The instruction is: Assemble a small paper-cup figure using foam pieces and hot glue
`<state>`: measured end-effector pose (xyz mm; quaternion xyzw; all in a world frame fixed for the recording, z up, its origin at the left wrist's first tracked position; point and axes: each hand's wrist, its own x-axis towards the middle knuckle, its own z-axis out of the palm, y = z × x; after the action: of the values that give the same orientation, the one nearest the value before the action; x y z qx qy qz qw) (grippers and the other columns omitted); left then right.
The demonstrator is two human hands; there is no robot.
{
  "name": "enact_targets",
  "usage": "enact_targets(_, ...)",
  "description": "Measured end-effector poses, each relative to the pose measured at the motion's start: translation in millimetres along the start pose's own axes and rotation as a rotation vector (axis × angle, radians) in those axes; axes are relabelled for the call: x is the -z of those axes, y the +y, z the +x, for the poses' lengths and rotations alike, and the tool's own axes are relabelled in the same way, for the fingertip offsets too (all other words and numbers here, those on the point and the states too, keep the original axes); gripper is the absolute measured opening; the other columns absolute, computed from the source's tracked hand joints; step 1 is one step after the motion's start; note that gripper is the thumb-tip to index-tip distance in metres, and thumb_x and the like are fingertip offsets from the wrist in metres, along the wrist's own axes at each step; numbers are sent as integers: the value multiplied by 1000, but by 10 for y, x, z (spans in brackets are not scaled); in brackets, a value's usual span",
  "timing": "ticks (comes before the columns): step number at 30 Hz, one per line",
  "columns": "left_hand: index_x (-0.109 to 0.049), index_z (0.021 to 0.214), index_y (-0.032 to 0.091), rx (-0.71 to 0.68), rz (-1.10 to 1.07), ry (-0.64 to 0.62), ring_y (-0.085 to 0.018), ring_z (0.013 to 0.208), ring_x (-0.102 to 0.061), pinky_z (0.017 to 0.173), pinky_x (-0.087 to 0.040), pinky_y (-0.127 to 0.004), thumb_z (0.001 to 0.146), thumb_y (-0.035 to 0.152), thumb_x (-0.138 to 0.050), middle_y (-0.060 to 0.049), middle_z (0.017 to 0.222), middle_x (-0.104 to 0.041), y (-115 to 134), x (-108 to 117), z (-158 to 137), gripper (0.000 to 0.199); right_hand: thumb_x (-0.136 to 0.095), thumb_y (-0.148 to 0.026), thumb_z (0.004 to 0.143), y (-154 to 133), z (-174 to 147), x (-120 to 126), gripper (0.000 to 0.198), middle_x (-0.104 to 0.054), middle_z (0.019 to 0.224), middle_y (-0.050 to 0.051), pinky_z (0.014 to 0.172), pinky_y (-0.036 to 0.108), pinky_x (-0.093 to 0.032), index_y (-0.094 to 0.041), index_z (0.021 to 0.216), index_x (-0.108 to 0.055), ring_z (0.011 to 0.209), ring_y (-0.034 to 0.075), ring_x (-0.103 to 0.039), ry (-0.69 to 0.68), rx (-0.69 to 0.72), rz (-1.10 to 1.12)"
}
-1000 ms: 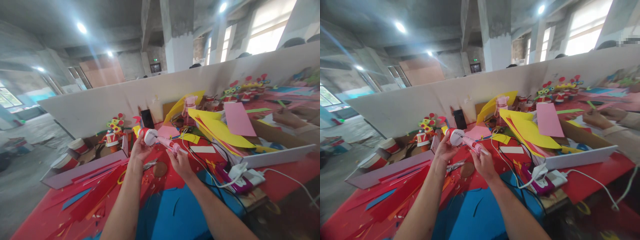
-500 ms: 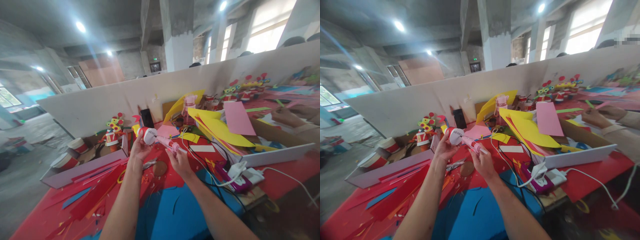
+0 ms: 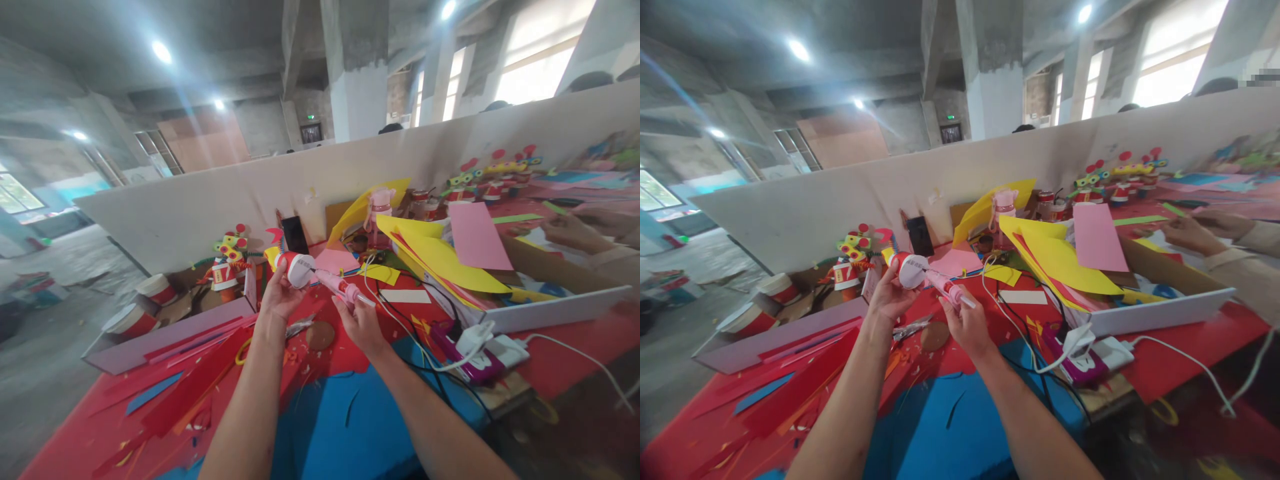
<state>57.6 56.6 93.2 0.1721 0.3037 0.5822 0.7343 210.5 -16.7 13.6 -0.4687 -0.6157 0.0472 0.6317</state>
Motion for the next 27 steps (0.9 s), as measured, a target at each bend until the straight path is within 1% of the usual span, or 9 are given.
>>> enact_targets(4,-64,92,14,-13,-1,10,-17,63,-66,68,-54,-32,87,28,-56,-6,72,-70,1,-9,-12,17,-46,-44,91,-19,8,8,30,-61,65,5,55,28,-48,-18,82,-60,61,19,-60,-7,9,21)
enact_targets(9,-64,89,13,-20,-3,47,-17,64,-66,68,-53,-31,88,28,-55,-6,69,-69,3,-36,-44,17,-48,-40,91,0,-7,-5,26,-66,76,7,63,28,-50,-18,83,-60,69,18,-62,-20,7,42)
enact_targets(12,-63,89,13,-14,-9,47,-17,64,-66,67,-53,-31,88,28,-55,-6,69,-69,0,-42,-51,18,-49,-41,91,15,-20,-16,25,-66,80,7,67,29,-51,-18,87,-60,73,19,-63,-19,11,50)
enact_targets(15,-64,90,13,-8,-17,26,-18,66,-67,69,-54,-32,87,28,-56,-6,71,-70,-4,-36,-46,17,-49,-42,91,11,-21,-11,27,-66,77,7,66,29,-51,-18,89,-60,72,19,-63,-25,-13,53)
enact_targets(18,-64,91,13,-6,-8,12,-18,66,-67,70,-54,-32,88,28,-55,-7,71,-70,-5,-29,-43,18,-47,-43,91,-7,-8,5,29,-63,70,6,62,28,-50,-18,83,-59,69,20,-62,-23,-7,53)
enact_targets(21,-63,87,13,-7,7,24,-18,65,-66,69,-54,-32,89,29,-54,-7,69,-70,-8,-26,-42,19,-46,-43,91,-21,2,16,31,-61,67,6,60,28,-49,-18,80,-59,67,20,-61,-29,5,51)
enact_targets(27,-63,87,12,-5,9,3,-17,65,-66,67,-54,-31,89,28,-54,-7,71,-70,-15,-19,-32,19,-47,-44,91,-18,-12,7,32,-58,61,3,56,27,-47,-17,83,-61,61,18,-58,-27,-42,41)
